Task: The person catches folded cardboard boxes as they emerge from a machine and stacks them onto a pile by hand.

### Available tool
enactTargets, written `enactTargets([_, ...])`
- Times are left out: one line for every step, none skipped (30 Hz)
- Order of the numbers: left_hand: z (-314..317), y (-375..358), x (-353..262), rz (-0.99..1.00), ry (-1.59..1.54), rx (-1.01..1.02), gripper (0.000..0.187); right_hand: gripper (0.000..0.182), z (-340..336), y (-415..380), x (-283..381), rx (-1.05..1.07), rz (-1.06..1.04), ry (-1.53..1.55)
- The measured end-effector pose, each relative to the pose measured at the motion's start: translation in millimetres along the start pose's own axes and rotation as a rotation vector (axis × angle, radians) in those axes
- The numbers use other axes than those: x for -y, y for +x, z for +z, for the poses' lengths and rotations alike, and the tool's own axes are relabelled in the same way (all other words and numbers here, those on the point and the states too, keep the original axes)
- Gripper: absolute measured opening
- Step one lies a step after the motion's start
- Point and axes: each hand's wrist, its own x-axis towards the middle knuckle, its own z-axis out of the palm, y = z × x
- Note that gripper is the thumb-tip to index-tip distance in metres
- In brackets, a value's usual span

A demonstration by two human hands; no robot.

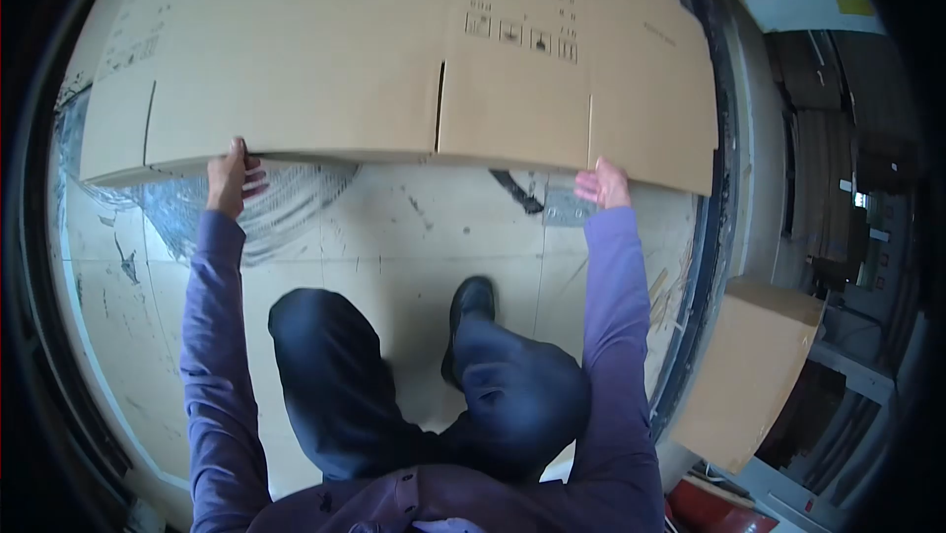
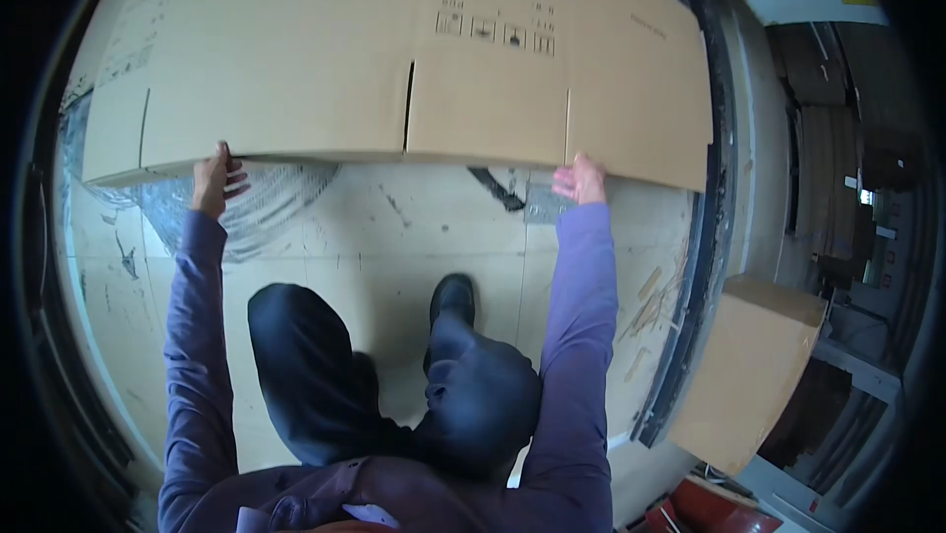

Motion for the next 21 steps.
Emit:
enactTargets([0.8,-2.3,-4.5,-0.023,-0.001,0.0,0.039,0.043,1.7,1.6,1.4,0.005,0.023,-0.012])
enactTargets([0.0,-2.1,-4.6,-0.028,-0.008,0.003,0.038,0.043,0.0,2.9,-0.2,0.005,0.025,-0.007])
enactTargets([-0.3,-0.8,-3.1,-0.037,-0.014,0.007,0.038,0.043,-3.0,2.2,-1.2,0.003,0.03,-0.004])
enactTargets([0.5,0.6,-3.6,-0.06,-0.014,0.01,0.036,0.043,-6.4,2.8,-1.3,0.002,0.033,-0.001])
enactTargets([0.1,1.6,-4.7,-0.082,-0.014,0.011,0.035,0.043,-10.1,2.8,-1.9,0.024,0.034,-0.009])
enactTargets([-0.8,1.4,-6.3,-0.103,-0.014,0.006,0.034,0.043,-13.7,4.3,-2.0,0.052,0.035,-0.018])
enactTargets([-1.0,-0.1,-8.8,-0.098,-0.021,-0.011,0.034,0.043,-16.6,6.7,-1.7,0.082,0.035,-0.027])
enactTargets([-0.1,-2.7,-10.5,-0.091,-0.027,-0.028,0.034,0.043,-21.5,8.5,-3.1,0.11,0.02,0.007])
enactTargets([2.2,-4.9,-9.8,-0.087,-0.031,-0.044,0.035,0.043,-26.6,10.4,-4.6,0.148,0.011,0.041])
enactTargets([0.9,-0.1,-4.9,-0.082,-0.047,-0.058,0.037,0.042,-31.7,12.8,-6.7,0.186,0.005,0.077])
enactTargets([0.4,3.3,0.8,-0.08,-0.058,-0.07,0.038,0.042,-37.0,16.1,-9.4,0.227,0.0,0.113])
enactTargets([-0.3,4.8,5.3,-0.076,-0.069,-0.086,0.039,0.037,-43.6,20.5,-12.6,0.292,-0.013,0.17])
enactTargets([0.1,5.6,6.7,-0.067,-0.079,-0.105,0.04,0.035,-49.0,25.0,-15.4,0.319,-0.014,0.192])
enactTargets([1.3,5.8,7.6,-0.069,-0.091,-0.154,0.042,0.034,-53.0,30.5,-19.0,0.348,-0.014,0.215])
enactTargets([7.0,-3.1,2.2,-0.055,-0.077,-0.218,0.041,0.032,-53.6,35.6,-21.7,0.378,-0.013,0.237])
enactTargets([10.9,-4.1,4.0,-0.044,-0.059,-0.262,0.042,0.031,-52.7,36.0,-22.8,0.397,-0.002,0.247])
enactTargets([17.8,-2.9,4.0,-0.033,-0.038,-0.301,0.042,0.031,-54.7,38.4,-24.4,0.412,0.009,0.259])
enactTargets([26.8,-5.4,-0.3,-0.024,-0.034,-0.273,0.041,0.03,-56.8,41.6,-22.3,0.422,0.027,0.272])
enactTargets([37.9,-11.4,-0.9,-0.026,-0.022,-0.242,0.04,0.028,-57.8,39.7,-18.4,0.422,0.034,0.28])
enactTargets([49.6,-18.4,-0.6,-0.032,-0.004,-0.209,0.039,0.026,-58.5,36.5,-17.8,0.418,0.047,0.29])
enactTargets([62.3,-20.3,0.6,-0.043,-0.033,-0.184,0.038,0.025,-58.8,32.4,-16.6,0.411,0.058,0.307])
